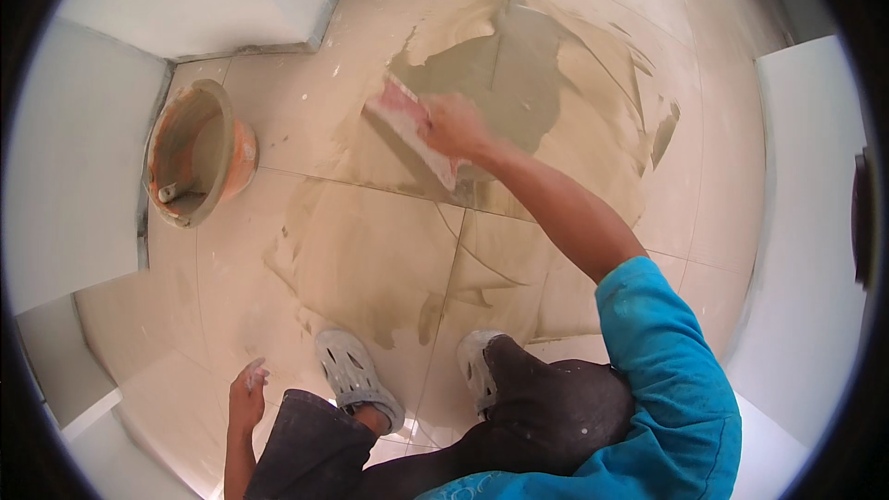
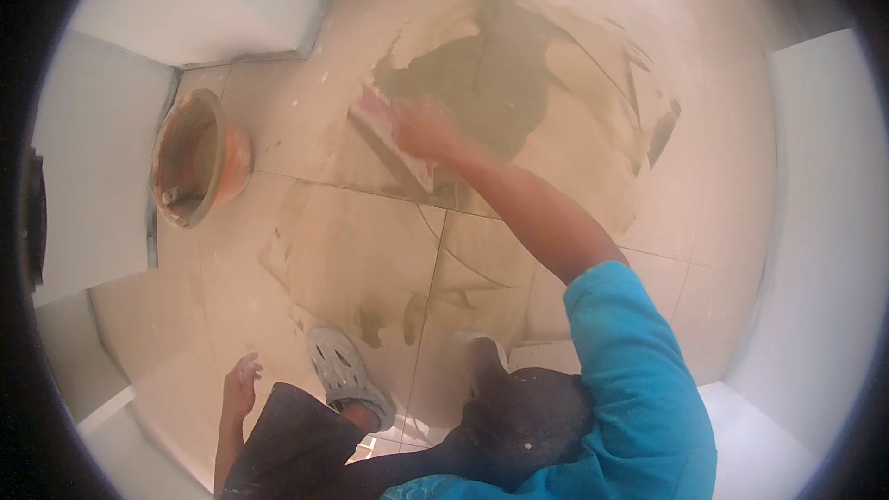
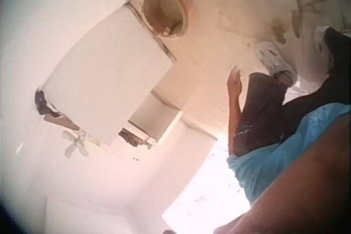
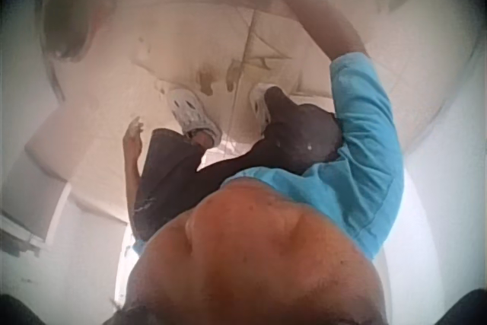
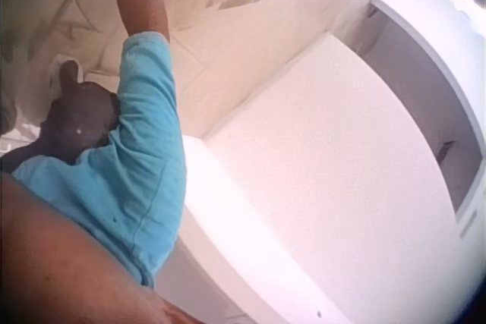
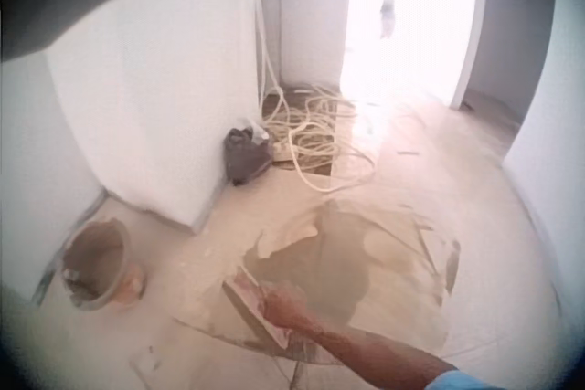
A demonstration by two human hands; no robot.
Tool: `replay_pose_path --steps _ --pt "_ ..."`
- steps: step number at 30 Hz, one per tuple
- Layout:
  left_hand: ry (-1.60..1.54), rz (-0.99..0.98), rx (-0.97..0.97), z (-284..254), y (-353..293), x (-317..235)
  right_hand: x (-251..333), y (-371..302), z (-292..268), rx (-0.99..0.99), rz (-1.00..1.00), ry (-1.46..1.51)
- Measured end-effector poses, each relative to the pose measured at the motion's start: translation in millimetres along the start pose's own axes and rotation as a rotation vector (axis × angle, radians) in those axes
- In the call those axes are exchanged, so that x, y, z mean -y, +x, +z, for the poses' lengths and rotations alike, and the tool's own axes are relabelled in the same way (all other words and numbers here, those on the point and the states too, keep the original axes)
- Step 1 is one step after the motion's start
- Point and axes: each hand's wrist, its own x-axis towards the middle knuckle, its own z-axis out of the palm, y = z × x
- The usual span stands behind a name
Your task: The person pours a cement mixture from a bucket onto a tiled floor and spreads it evenly using a trowel. The person kneels while working and covers a section of the floor with the mixture.
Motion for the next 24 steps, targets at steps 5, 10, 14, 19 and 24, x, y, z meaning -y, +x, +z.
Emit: replay_pose_path --steps 5,10,14,19,24 --pt "0.026 0.000 -0.007 1.7 -0.5 5.0 -39.3 59.3 -9.2 -0.148 0.162 -0.238" --pt "0.000 -0.026 -0.004 2.6 -0.6 0.3 -76.9 65.6 -58.6 -0.220 0.268 -0.111" --pt "-0.001 -0.038 -0.004 3.2 0.7 5.1 -67.0 32.5 -90.5 -0.141 0.107 -0.177" --pt "0.014 -0.055 -0.009 -2.1 -8.6 3.7 15.9 -162.4 -82.8 0.113 -0.419 -0.408" --pt "0.059 -0.012 0.014 2.8 0.8 6.7 31.1 -289.4 -52.3 0.233 -0.664 -0.419"
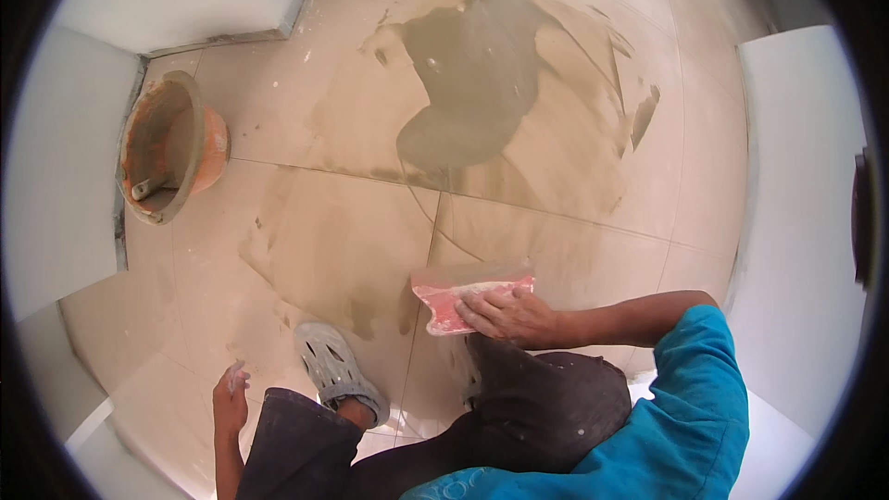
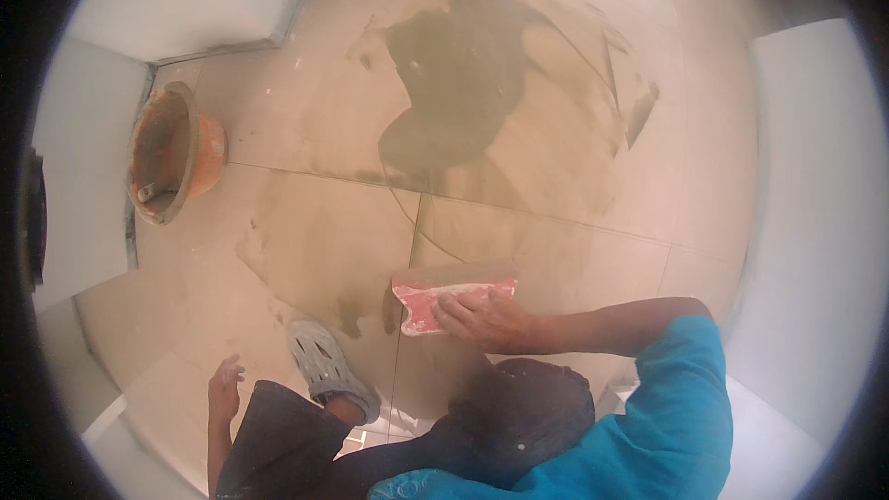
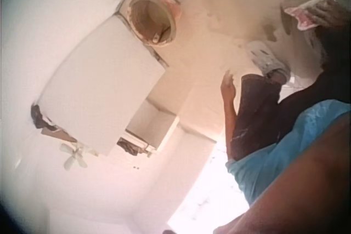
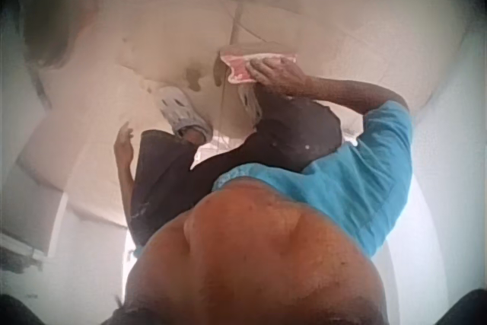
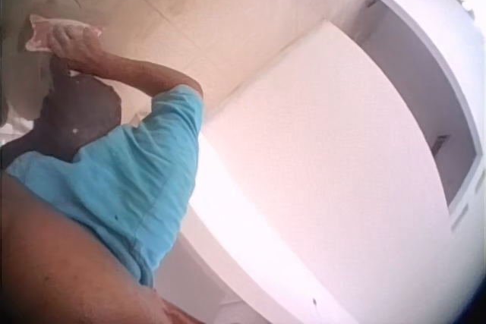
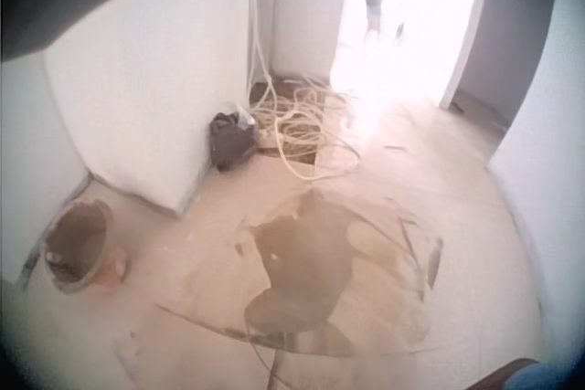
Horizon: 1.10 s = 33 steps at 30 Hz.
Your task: The person pours a cement mixture from a bucket onto a tiled floor and spreads it evenly using a trowel. The person kneels while working and covers a section of the floor with the mixture.
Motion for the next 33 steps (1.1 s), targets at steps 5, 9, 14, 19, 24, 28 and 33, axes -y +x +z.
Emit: replay_pose_path --steps 5,9,14,19,24,28,33 --pt "-0.026 0.008 -0.007 -1.2 2.2 -13.2 4.2 67.3 31.7 -0.120 0.158 0.084" --pt "-0.021 0.082 0.005 2.3 9.7 -14.5 -22.1 130.4 63.5 -0.261 0.351 0.122" --pt "-0.020 0.037 0.005 5.5 4.9 -24.1 -66.4 188.7 62.2 -0.362 0.530 0.093" --pt "-0.066 -0.032 0.017 4.6 0.0 -19.3 -104.3 221.4 59.6 -0.338 0.676 0.056" --pt "-0.090 -0.043 0.012 5.4 -1.3 -12.1 -143.7 250.4 71.6 -0.392 0.763 0.043" --pt "-0.090 -0.022 0.022 4.9 0.1 -11.2 -164.0 263.1 62.1 -0.475 0.893 -0.036" --pt "-0.093 -0.044 0.010 3.5 -3.3 -5.2 -186.8 268.3 25.9 -0.301 0.909 0.083"
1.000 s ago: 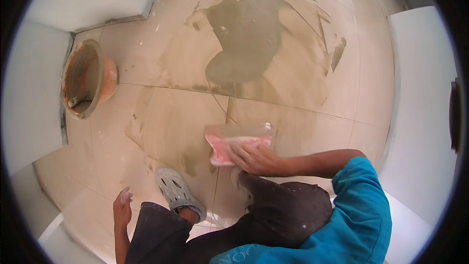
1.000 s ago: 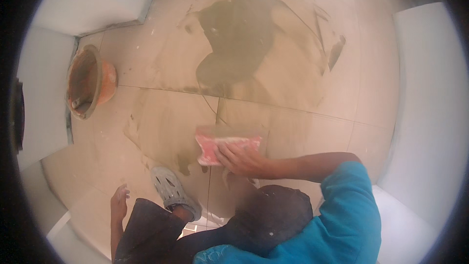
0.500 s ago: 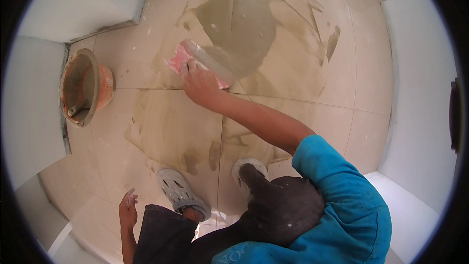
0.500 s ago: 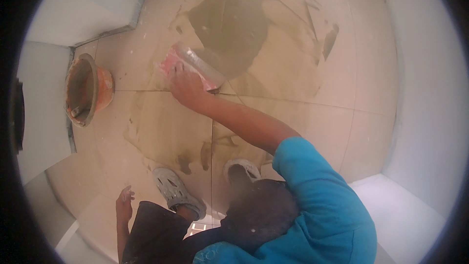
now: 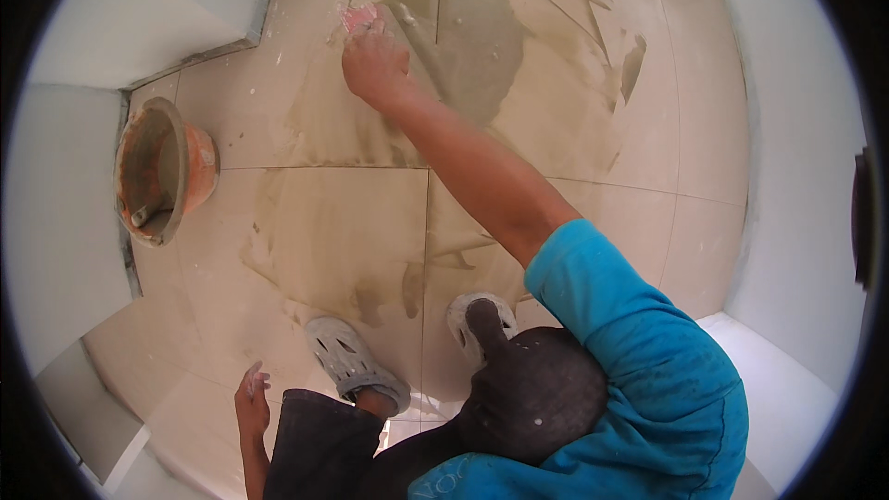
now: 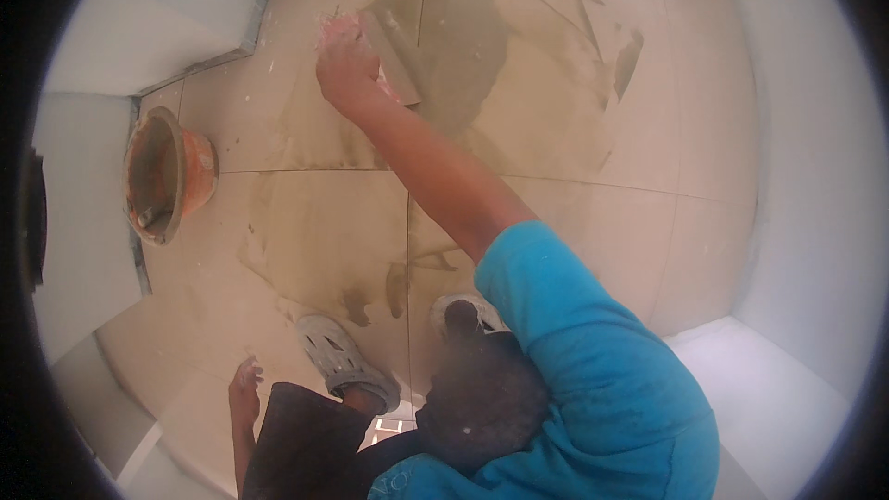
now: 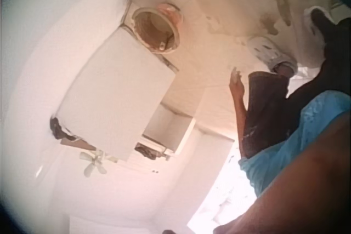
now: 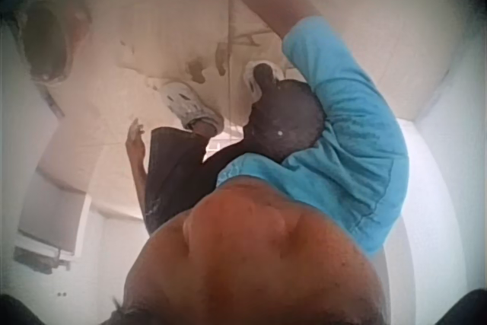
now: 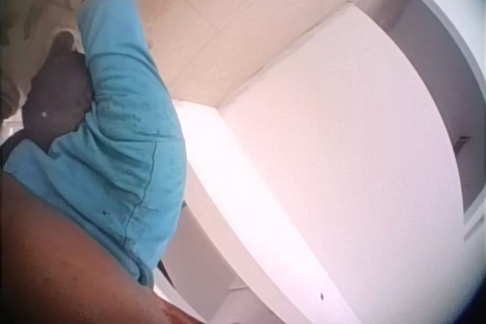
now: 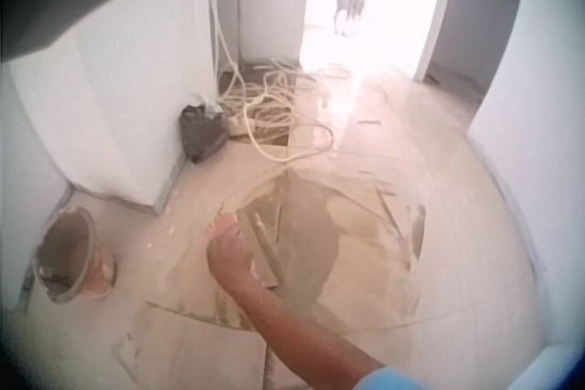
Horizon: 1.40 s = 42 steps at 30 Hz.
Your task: The person pours a cement mixture from a bucket onto a tiled floor and spreads it evenly using a trowel. The person kneels while working and covers a section of the floor with the mixture.
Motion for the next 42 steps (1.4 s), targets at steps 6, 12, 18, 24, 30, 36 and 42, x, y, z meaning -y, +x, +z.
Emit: replay_pose_path --steps 6,12,18,24,30,36,42 --pt "0.039 -0.009 0.002 -3.6 -2.3 14.0 78.7 -43.7 50.2 -0.104 -0.319 -0.106" --pt "0.024 0.019 0.031 1.7 3.9 5.8 77.8 34.0 77.0 0.135 -0.147 -0.063" --pt "0.034 -0.026 0.026 2.3 -0.2 12.7 33.0 91.9 60.4 -0.088 -0.133 -0.274" --pt "0.018 -0.014 0.026 -3.1 3.8 -0.5 -29.2 152.5 66.7 -0.047 0.263 -0.233" --pt "0.020 -0.032 0.004 -5.7 -7.6 4.6 -73.7 129.9 -40.2 0.200 0.360 0.332" --pt "0.006 -0.055 0.000 -9.9 -3.9 22.4 -293.4 58.0 -136.7 -0.036 0.448 -0.037" --pt "0.041 -0.142 -0.007 -15.4 0.2 21.5 -309.2 62.0 -121.2 0.015 0.748 -0.205"
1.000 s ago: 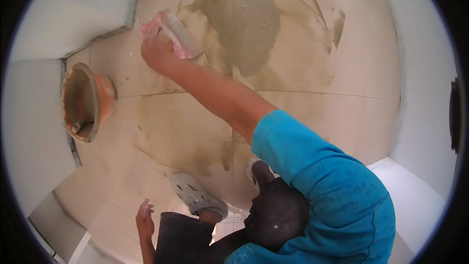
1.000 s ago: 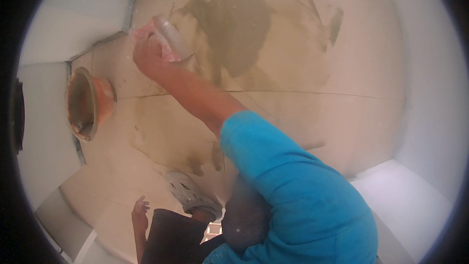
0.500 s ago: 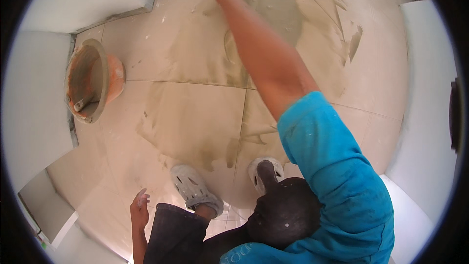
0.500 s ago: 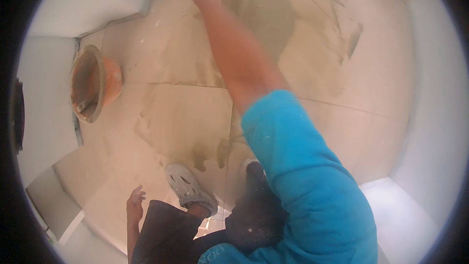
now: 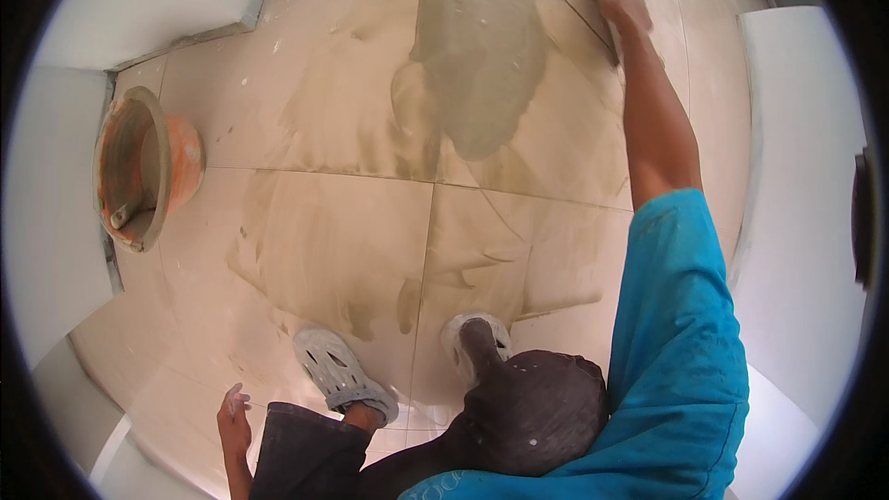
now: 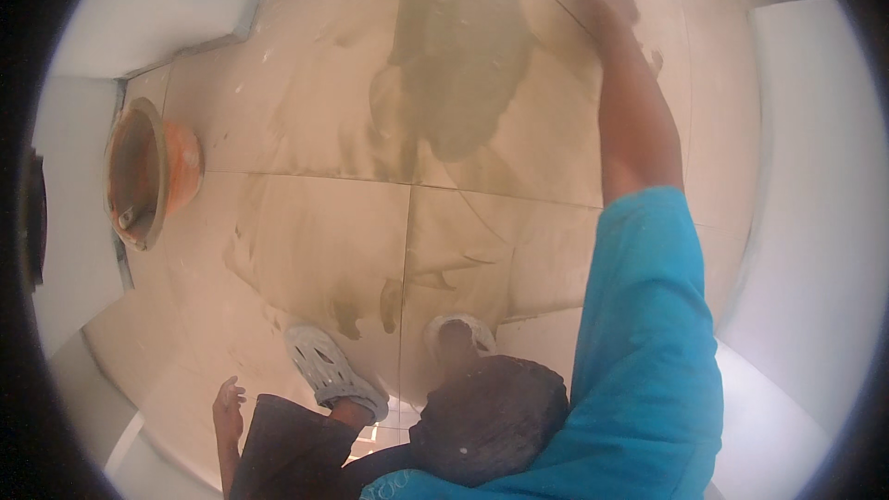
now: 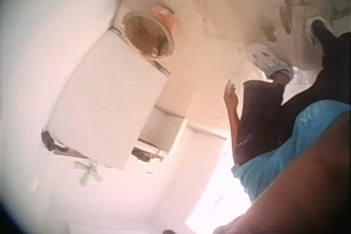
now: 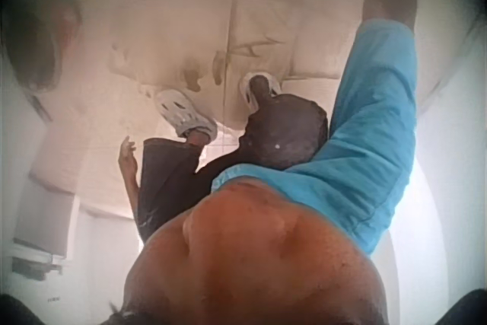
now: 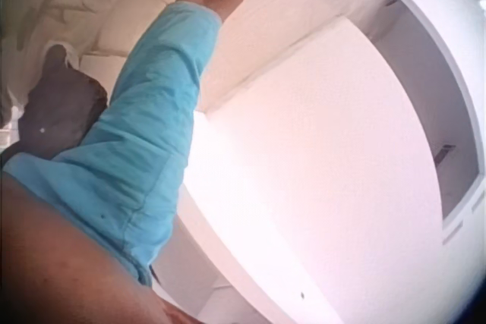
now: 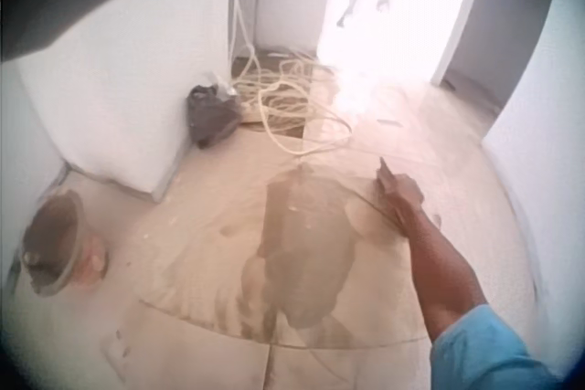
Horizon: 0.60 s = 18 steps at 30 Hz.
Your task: The person pours a cement mixture from a bucket onto a tiled floor and spreads it evenly using a trowel. The person kneels while working and covers a section of the floor with the mixture.
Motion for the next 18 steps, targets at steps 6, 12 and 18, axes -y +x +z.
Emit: replay_pose_path --steps 6,12,18 --pt "-0.055 0.028 0.041 8.3 3.0 -24.8 83.4 -14.3 -10.9 -0.031 -0.319 0.050" --pt "-0.059 0.044 0.061 10.5 0.3 -14.8 116.8 1.7 20.4 -0.022 -0.454 -0.028" --pt "-0.026 0.074 0.035 10.6 3.8 -4.8 137.2 -2.7 31.9 -0.023 -0.677 -0.081"
